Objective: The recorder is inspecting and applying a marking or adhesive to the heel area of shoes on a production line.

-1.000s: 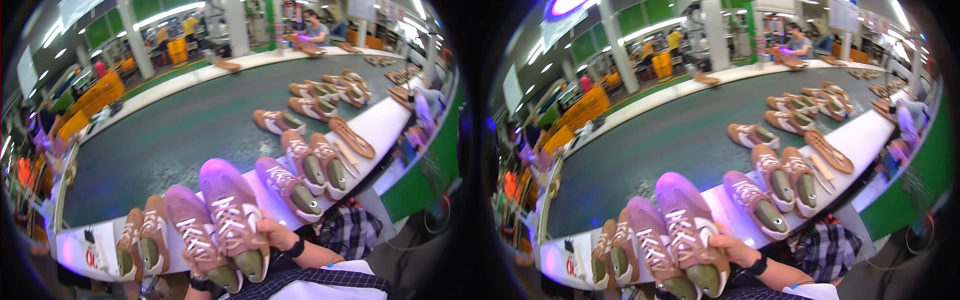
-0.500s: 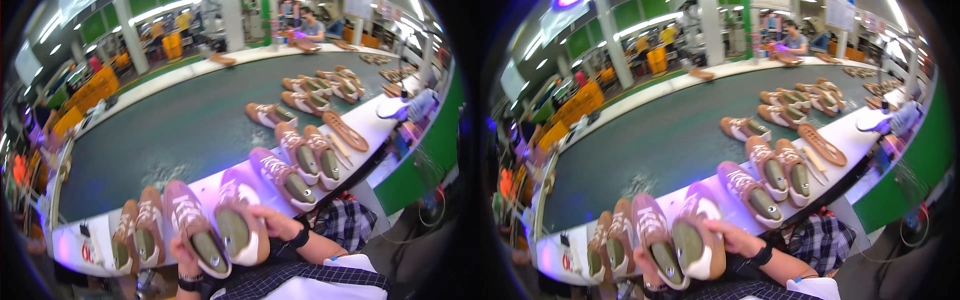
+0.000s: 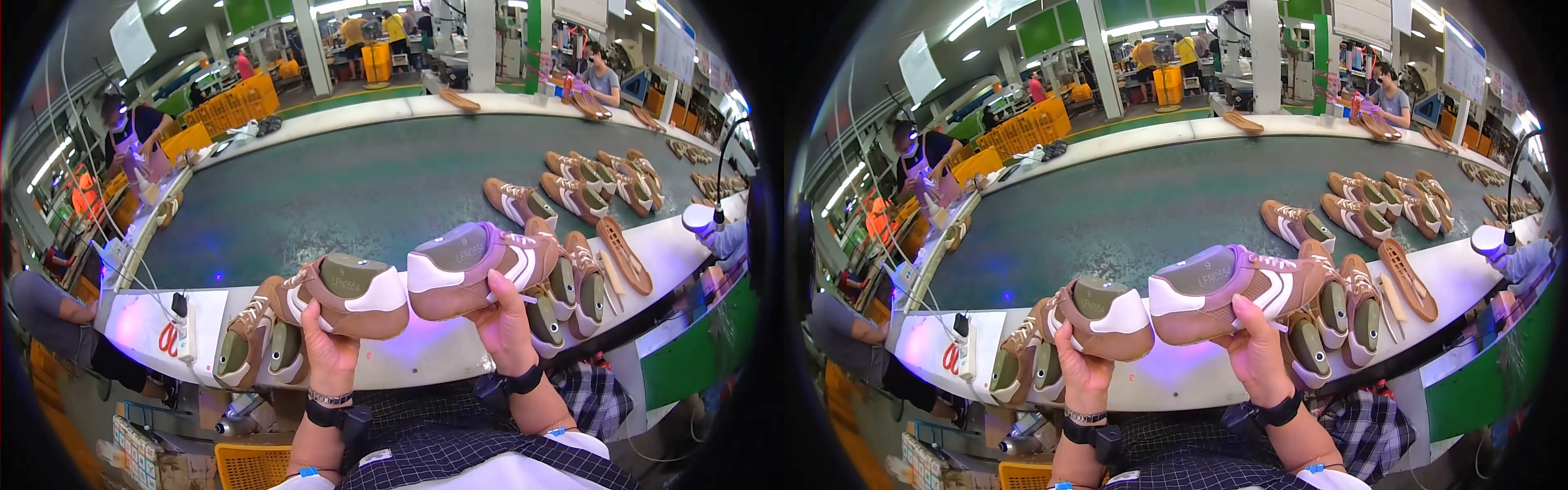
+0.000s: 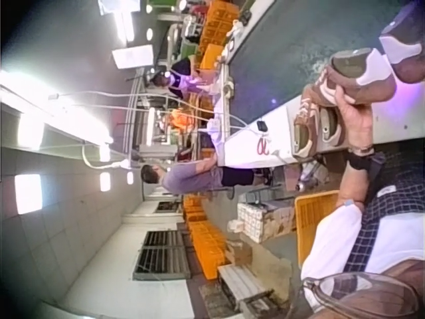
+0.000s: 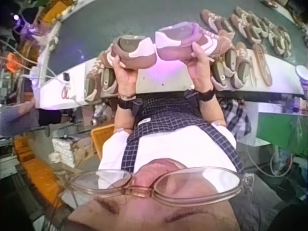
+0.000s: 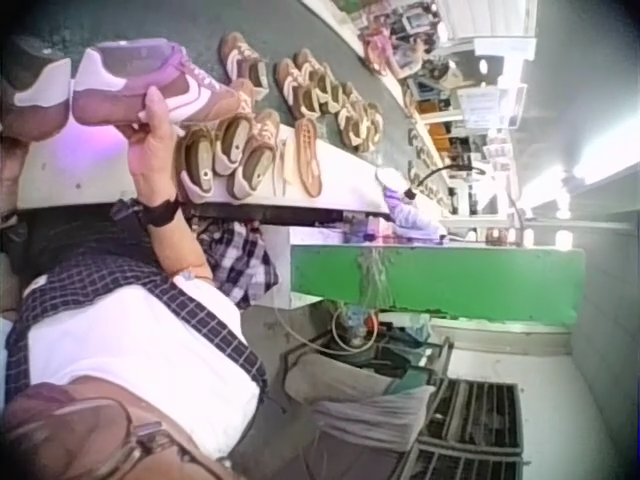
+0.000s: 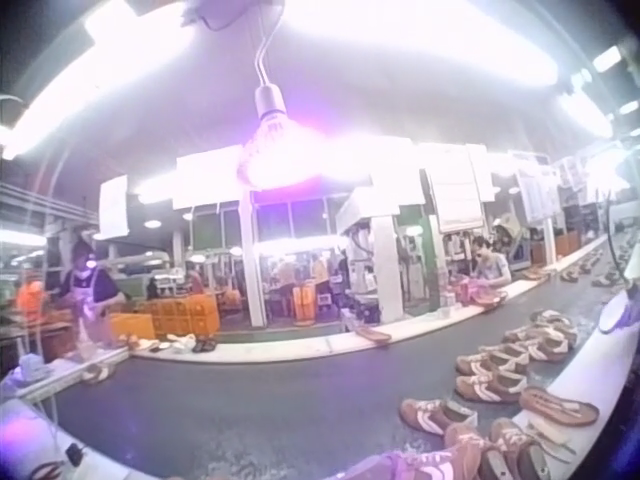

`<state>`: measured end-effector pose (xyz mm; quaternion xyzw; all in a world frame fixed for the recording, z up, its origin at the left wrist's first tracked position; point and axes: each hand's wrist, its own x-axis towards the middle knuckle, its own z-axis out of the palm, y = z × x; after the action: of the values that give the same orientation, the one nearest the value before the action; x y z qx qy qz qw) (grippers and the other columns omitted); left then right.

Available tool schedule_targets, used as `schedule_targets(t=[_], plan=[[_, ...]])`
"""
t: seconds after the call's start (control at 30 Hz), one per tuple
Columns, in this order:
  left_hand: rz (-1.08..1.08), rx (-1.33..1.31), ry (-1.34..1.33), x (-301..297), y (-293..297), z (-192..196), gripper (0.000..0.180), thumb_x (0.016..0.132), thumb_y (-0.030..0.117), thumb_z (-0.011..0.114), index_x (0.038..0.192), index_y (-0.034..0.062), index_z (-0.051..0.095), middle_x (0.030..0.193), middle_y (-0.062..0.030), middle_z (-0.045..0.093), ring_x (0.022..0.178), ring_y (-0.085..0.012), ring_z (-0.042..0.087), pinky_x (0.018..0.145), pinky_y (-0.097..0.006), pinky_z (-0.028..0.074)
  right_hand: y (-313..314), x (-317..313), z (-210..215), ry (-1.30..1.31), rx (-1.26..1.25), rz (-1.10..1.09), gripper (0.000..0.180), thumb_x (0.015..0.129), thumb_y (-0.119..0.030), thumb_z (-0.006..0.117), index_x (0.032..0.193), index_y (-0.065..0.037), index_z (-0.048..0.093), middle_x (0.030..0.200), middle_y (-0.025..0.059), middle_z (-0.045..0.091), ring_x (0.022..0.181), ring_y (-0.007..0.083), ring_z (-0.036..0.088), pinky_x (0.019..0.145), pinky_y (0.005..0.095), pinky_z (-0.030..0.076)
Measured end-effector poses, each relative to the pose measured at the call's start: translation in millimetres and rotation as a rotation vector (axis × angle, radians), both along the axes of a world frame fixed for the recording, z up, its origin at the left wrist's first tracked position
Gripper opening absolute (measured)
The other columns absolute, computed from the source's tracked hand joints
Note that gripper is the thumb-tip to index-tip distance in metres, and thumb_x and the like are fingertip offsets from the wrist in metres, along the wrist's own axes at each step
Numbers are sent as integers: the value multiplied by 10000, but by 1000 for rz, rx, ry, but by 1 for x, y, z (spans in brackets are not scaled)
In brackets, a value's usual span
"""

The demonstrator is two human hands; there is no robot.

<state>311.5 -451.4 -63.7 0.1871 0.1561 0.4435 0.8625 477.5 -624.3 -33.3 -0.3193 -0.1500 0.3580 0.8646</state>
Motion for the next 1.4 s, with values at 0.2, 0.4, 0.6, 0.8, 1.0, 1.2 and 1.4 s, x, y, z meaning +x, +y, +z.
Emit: schedule_targets(t=[0.2, 0.4, 0.6, 0.8, 1.0, 1.2, 1.4], plan=[[37, 15, 20, 9, -3, -1, 536, 867, 378, 638, 1317, 125, 497, 1293, -25, 574, 1182, -204, 559, 979, -371, 506, -4, -7, -4, 15, 1, -32, 483, 911, -256, 632, 1318, -59, 463, 1222, 115, 592, 1083, 226, 626, 862, 395, 578], [78, -20, 93, 13, -6, 0, 519, 864, 392, 639, 1297, 134, 515, 1264, -12, 588, 1142, -189, 581, 946, -356, 524, -5, -6, -5, 24, 3, -42, 452, 920, -261, 615, 1302, -53, 493, 1234, 106, 604, 1109, 221, 618, 946, 406, 535], [61, -32, 84, 15, -4, -2, 522, 862, 357, 652, 1312, 150, 487, 1281, -20, 563, 1167, -194, 561, 959, -376, 513, -4, -3, -11, 35, 6, -39, 452, 924, -262, 612, 1301, -45, 491, 1238, 111, 602, 1114, 226, 617, 949, 408, 536], [50, -9, 55, 17, -3, -6, 508, 884, 332, 620, 1328, 134, 474, 1288, -36, 554, 1180, -207, 554, 978, -390, 501, -3, 2, -19, 31, -14, -33, 474, 918, -272, 622, 1314, -59, 471, 1219, 110, 594, 1081, 215, 623, 873, 386, 568], [98, 41, 112, 16, -6, -5, 527, 886, 318, 611, 1350, 126, 453, 1289, -39, 549, 1192, -212, 542, 991, -392, 486, -5, 3, -22, -4, -73, -67, 449, 928, -275, 603, 1285, -23, 499, 1218, 120, 616, 1100, 232, 620, 963, 416, 512], [108, 118, 111, 12, -8, -5, 555, 865, 284, 640, 1356, 106, 451, 1299, -44, 544, 1190, -209, 540, 1002, -389, 471, -8, 7, -25, -11, -23, -63, 443, 909, -196, 624, 1299, -41, 484, 1224, 122, 605, 1122, 258, 605, 973, 449, 499], [120, 177, 110, 8, -9, -9, 568, 862, 260, 644, 1366, 87, 446, 1299, -50, 543, 1197, -215, 535, 1017, -394, 456, -9, 10, -26, -36, -11, -65, 433, 890, -156, 633, 1284, -41, 494, 1188, 115, 616, 1087, 257, 619, 951, 443, 510]])
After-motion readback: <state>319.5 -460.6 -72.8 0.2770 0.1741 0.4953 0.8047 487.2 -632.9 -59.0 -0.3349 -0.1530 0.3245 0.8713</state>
